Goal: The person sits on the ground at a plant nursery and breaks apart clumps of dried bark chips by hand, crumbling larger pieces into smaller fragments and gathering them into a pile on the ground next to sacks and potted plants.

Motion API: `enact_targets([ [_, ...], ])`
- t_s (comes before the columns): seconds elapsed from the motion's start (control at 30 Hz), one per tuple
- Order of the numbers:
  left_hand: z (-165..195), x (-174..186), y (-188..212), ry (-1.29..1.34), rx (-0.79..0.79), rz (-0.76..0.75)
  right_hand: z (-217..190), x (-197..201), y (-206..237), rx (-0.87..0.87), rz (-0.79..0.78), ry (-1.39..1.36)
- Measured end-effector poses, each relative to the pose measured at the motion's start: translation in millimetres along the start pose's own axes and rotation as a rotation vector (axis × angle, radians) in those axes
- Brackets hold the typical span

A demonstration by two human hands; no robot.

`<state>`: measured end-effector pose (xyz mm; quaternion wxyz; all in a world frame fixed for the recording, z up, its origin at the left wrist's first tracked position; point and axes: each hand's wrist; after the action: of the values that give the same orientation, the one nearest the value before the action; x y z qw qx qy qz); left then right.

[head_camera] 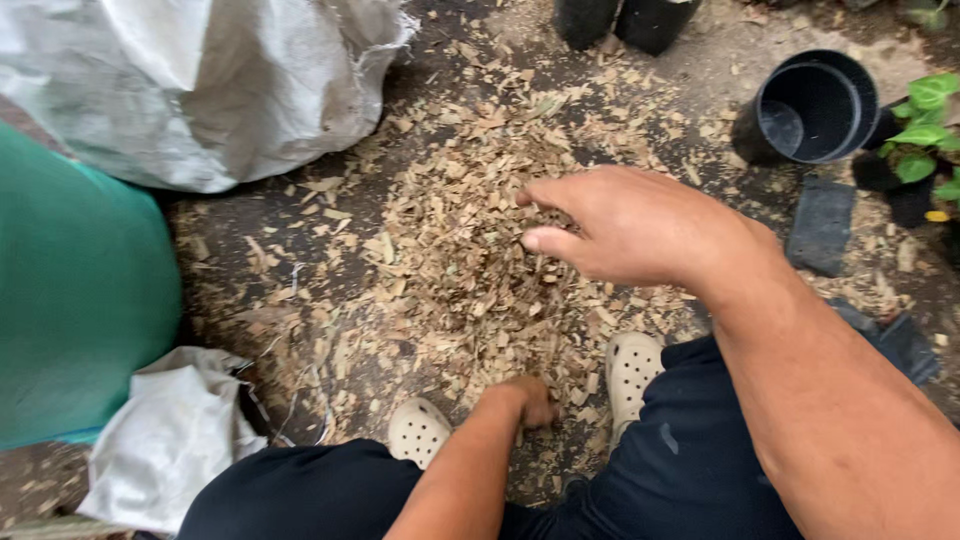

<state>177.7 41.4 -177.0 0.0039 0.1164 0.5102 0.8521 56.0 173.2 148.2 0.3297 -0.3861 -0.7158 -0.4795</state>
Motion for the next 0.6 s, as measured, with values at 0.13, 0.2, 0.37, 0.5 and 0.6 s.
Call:
enact_targets([
  [0.13, 6, -17, -18, -0.126, -0.009, -0.125, 22, 3, 7, -0.009, 0.027, 0.02],
  [0.2, 6, -13, -19, -0.137, -0.022, -0.191, 37, 3, 10, 0.019, 0.059, 0.03],
  [0.37, 23, 7, -3, 0.162, 0.045, -0.101, 71, -1, 21, -0.046, 0.013, 0.055],
  [0.5, 41, 15, -4, 0.461, 0.075, 0.168, 110, -6, 37, -0.05, -0.012, 0.092],
  [0.6, 45, 7, -18, 0.552, -0.03, 0.556, 140, -18, 50, -0.058, -0.131, 0.117],
])
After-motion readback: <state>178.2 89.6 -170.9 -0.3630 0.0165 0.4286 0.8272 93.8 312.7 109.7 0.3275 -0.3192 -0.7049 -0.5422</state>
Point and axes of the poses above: each hand's wrist, its own y-axis away from the middle knuckle, its own x-axis out of the back of the hand, z = x × y, and after that the axes turned 4 degrees about -x, right-handed
